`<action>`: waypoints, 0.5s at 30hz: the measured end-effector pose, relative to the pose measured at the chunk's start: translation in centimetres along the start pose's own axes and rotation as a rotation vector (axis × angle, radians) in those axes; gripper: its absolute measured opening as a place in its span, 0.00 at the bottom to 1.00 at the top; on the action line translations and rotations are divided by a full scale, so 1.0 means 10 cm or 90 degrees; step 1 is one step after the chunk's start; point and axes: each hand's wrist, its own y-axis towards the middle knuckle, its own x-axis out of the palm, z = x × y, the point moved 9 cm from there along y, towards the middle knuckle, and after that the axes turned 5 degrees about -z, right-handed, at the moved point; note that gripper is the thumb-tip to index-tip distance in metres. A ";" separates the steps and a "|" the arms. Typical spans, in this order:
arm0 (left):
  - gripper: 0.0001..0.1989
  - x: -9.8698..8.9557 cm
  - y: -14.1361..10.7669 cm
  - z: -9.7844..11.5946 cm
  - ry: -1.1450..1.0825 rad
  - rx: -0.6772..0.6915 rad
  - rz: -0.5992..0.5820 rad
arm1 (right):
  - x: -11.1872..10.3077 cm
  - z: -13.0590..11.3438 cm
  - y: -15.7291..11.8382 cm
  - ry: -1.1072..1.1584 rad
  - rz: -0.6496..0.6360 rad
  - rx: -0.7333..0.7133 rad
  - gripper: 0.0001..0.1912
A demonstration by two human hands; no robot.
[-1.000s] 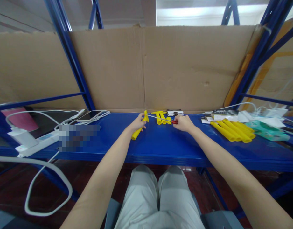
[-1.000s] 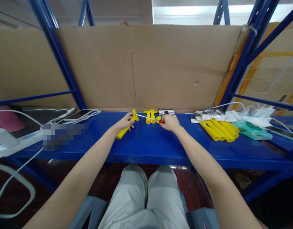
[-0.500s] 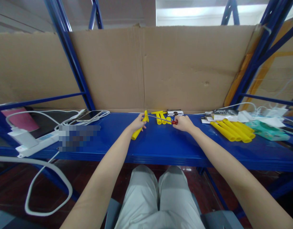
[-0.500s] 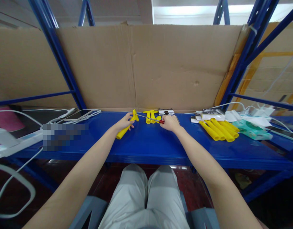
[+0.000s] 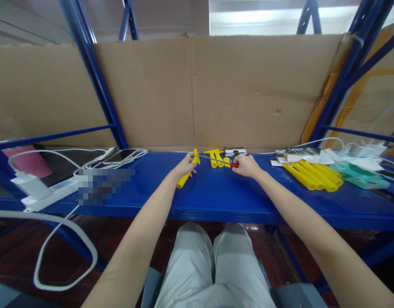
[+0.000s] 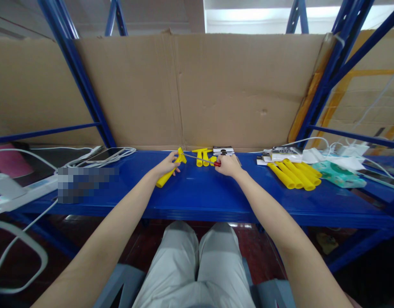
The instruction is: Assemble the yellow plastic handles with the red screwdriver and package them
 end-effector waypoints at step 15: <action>0.26 0.00 0.02 -0.01 0.000 0.002 0.002 | 0.01 0.01 0.01 0.003 0.002 -0.005 0.10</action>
